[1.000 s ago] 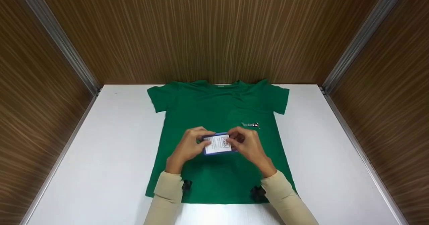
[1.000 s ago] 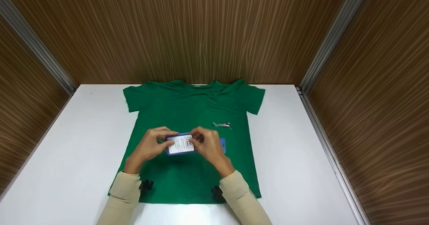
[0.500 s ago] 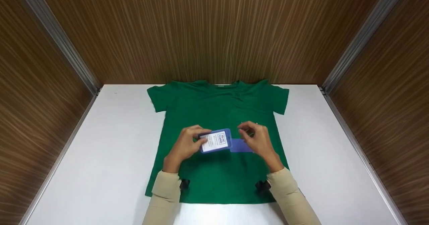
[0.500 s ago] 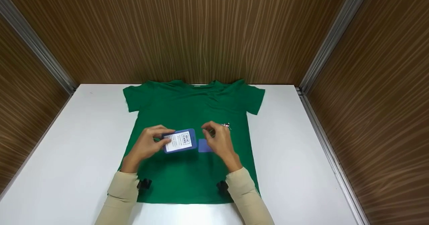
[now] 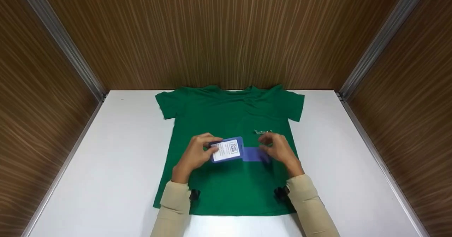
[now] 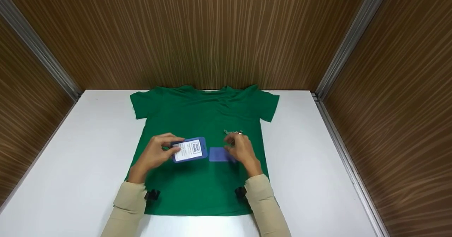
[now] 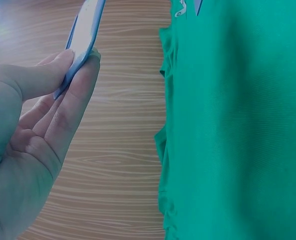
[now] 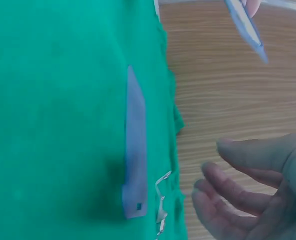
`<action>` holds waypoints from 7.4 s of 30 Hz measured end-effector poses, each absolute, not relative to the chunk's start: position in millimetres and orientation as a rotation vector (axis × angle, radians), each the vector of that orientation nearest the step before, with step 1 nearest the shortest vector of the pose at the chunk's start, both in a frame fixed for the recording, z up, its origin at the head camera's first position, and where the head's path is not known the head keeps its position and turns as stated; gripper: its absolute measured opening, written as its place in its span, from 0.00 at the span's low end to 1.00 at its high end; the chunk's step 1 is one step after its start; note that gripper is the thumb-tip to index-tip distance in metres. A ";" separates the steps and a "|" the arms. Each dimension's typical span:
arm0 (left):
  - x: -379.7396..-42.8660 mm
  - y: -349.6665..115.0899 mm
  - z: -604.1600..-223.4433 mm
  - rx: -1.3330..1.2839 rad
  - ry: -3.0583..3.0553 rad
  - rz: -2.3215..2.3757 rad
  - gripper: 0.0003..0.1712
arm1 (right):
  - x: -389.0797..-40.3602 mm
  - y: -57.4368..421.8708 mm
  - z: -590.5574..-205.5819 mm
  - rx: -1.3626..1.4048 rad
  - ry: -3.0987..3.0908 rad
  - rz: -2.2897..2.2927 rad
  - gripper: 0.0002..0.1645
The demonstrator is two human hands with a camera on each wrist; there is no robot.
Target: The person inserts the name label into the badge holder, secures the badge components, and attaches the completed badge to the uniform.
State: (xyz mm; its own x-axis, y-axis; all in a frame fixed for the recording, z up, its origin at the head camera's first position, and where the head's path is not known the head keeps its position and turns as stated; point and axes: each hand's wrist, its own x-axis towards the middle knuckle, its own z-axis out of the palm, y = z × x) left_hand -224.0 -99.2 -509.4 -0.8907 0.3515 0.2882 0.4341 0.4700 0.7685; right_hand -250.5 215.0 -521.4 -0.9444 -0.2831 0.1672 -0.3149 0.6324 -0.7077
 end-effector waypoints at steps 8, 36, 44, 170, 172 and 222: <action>-223.9 -98.6 -509.8 -0.698 -2.628 -1.406 0.16 | -255.3 220.5 -530.0 0.473 -2.931 1.179 0.13; -224.6 -98.1 -511.1 -0.692 -2.630 -1.424 0.17 | -257.1 223.4 -543.2 0.611 -2.973 0.987 0.19; -224.8 -98.2 -510.3 -0.693 -2.639 -1.426 0.17 | -256.9 224.6 -542.9 0.650 -2.975 0.940 0.21; -224.2 -101.1 -509.2 -0.646 -2.630 -1.430 0.16 | -235.4 223.5 -482.9 0.535 -2.510 1.375 0.14; -224.3 -101.1 -509.4 -0.645 -2.632 -1.430 0.16 | -235.0 221.7 -483.4 0.560 -2.507 1.390 0.14; -225.2 -102.1 -510.3 -0.669 -2.557 -1.437 0.15 | -240.2 219.7 -493.7 0.610 -2.539 1.473 0.15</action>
State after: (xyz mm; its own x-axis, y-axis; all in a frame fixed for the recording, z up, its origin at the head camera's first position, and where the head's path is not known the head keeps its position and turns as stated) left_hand -225.2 -102.1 -510.3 -0.8926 0.3132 0.3243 0.4399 0.4472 0.7788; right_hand -240.2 219.7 -493.7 -0.9072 -0.2729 0.3201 -0.4133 0.4371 -0.7988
